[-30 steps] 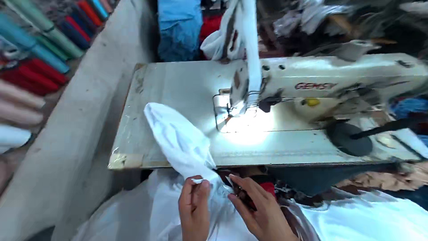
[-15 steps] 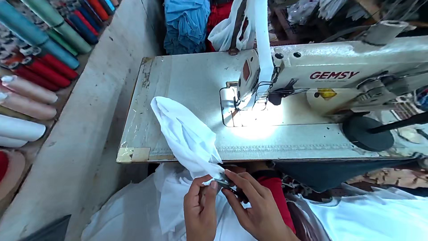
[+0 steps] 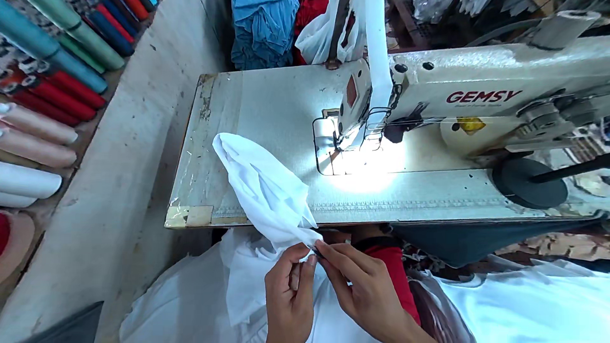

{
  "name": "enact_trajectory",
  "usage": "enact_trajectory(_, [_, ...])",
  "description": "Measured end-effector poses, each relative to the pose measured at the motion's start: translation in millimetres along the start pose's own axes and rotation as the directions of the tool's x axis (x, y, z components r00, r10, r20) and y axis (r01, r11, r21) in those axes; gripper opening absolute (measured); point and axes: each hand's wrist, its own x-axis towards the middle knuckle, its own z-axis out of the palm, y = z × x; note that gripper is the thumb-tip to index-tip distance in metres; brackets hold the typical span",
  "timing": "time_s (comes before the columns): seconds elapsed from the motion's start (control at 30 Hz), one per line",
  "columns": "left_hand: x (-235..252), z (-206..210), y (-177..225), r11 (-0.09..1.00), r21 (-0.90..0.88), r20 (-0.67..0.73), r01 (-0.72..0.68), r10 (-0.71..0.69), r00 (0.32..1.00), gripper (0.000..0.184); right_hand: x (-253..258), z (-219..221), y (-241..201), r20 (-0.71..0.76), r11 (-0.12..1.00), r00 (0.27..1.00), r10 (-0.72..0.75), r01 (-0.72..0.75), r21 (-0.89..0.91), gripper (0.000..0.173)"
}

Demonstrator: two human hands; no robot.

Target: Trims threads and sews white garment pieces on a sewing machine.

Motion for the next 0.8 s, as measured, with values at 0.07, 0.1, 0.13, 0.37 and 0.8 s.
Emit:
enact_trajectory(0.07, [0.6, 1.1, 1.8, 1.000, -0.022, -0.002, 0.022, -0.022, 1.000, 0.017, 0.0, -0.4, 0.7, -0.016, 1.000, 0.999, 0.028, -0.028, 0.012, 0.027])
enact_trajectory(0.1, [0.8, 1.5, 3.1, 0.998, -0.046, -0.011, 0.042, -0.043, 0.999, 0.017, -0.1, -1.7, 1.0, -0.027, 0.998, 0.998, 0.055, -0.054, 0.014, 0.030])
enact_trajectory(0.13, [0.7, 1.8, 3.8, 0.995, -0.078, -0.026, 0.066, -0.068, 0.997, 0.018, -0.5, -3.7, 1.4, -0.039, 0.997, 0.996, 0.076, -0.076, 0.013, 0.034])
enact_trajectory(0.37, [-0.9, 1.0, 1.0, 0.931, -0.319, -0.032, 0.179, -0.200, 0.979, 0.018, -7.0, -10.6, -0.8, -0.032, 0.998, 0.998, 0.057, -0.057, 0.004, 0.033])
enact_trajectory(0.8, [-0.7, 1.7, 1.4, 0.920, -0.343, -0.030, 0.188, -0.210, 0.977, 0.016, -4.8, -5.7, -1.5, -0.022, 0.999, 0.998, 0.054, -0.053, 0.010, 0.033])
